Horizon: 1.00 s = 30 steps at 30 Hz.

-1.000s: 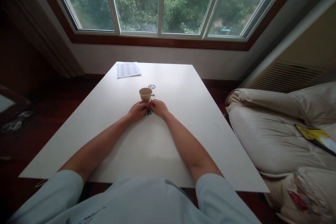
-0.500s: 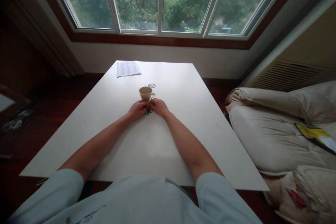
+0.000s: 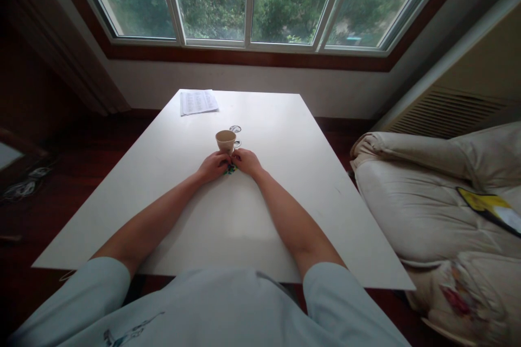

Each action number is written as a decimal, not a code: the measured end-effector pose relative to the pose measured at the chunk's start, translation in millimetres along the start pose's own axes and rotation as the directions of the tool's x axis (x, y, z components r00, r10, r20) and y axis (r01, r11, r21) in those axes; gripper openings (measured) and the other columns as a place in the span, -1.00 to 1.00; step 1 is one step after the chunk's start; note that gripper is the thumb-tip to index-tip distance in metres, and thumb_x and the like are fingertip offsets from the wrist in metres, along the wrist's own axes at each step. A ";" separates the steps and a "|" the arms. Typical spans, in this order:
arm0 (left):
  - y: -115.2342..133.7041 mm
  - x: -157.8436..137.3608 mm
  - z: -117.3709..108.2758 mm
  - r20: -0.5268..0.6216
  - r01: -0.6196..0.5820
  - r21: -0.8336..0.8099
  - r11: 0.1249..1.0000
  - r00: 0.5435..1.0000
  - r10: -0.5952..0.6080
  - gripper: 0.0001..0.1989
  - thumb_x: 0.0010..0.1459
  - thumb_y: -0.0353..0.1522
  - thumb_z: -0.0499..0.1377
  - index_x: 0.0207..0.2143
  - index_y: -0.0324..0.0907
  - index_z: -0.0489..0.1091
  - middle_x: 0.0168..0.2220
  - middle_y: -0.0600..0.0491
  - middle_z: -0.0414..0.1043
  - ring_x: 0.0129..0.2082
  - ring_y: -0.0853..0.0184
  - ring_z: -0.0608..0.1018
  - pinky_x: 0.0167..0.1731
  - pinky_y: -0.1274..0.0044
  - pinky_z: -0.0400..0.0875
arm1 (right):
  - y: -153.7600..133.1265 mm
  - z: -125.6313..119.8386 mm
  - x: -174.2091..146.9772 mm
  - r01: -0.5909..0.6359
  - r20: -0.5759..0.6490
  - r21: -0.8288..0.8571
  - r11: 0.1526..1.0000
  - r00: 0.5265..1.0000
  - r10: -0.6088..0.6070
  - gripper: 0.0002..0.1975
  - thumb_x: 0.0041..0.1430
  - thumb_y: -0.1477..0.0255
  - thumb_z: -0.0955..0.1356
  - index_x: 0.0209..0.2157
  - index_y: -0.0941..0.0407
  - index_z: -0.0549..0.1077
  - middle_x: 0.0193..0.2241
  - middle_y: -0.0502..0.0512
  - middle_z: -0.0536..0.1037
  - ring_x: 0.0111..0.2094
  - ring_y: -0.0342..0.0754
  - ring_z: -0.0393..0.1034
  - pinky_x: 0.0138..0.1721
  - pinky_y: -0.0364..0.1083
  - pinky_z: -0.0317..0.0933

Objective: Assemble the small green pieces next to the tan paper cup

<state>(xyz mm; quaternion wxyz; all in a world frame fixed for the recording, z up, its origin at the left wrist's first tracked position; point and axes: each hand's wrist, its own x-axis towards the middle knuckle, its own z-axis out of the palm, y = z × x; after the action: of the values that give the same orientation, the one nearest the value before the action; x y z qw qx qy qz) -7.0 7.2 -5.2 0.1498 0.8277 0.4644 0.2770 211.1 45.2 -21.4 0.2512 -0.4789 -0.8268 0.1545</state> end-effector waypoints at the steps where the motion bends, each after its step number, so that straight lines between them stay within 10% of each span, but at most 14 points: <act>1: -0.4 -0.1 0.4 -0.002 0.003 0.000 1.000 1.000 -0.003 -0.75 0.22 -0.49 0.24 -0.16 -0.08 0.70 -0.01 -0.04 0.70 -0.01 0.15 0.68 0.10 0.36 0.62 | 0.1 0.1 0.1 0.000 0.000 0.000 1.000 1.000 0.000 -0.83 0.43 0.38 0.40 -0.20 0.07 0.68 -0.23 0.07 0.65 -0.23 -0.04 0.43 -0.17 -0.10 0.17; 30: -4.9 0.1 1.8 -0.003 -0.010 -0.022 1.000 1.000 0.010 -0.77 0.26 -0.46 0.23 -0.14 -0.07 0.69 0.00 -0.05 0.69 -0.02 0.15 0.68 0.08 0.36 0.62 | -7.9 -5.3 -0.6 -0.030 0.016 -0.012 0.999 0.999 0.031 -0.84 0.39 0.44 0.40 -0.21 0.07 0.69 -0.21 0.08 0.67 -0.21 -0.03 0.45 -0.17 -0.10 0.19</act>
<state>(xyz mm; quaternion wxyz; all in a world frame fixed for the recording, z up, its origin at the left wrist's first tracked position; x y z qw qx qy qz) -9.2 9.8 -9.0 0.1568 0.8280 0.4574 0.2839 208.7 40.8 -13.3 0.2392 -0.4916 -0.8224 0.1574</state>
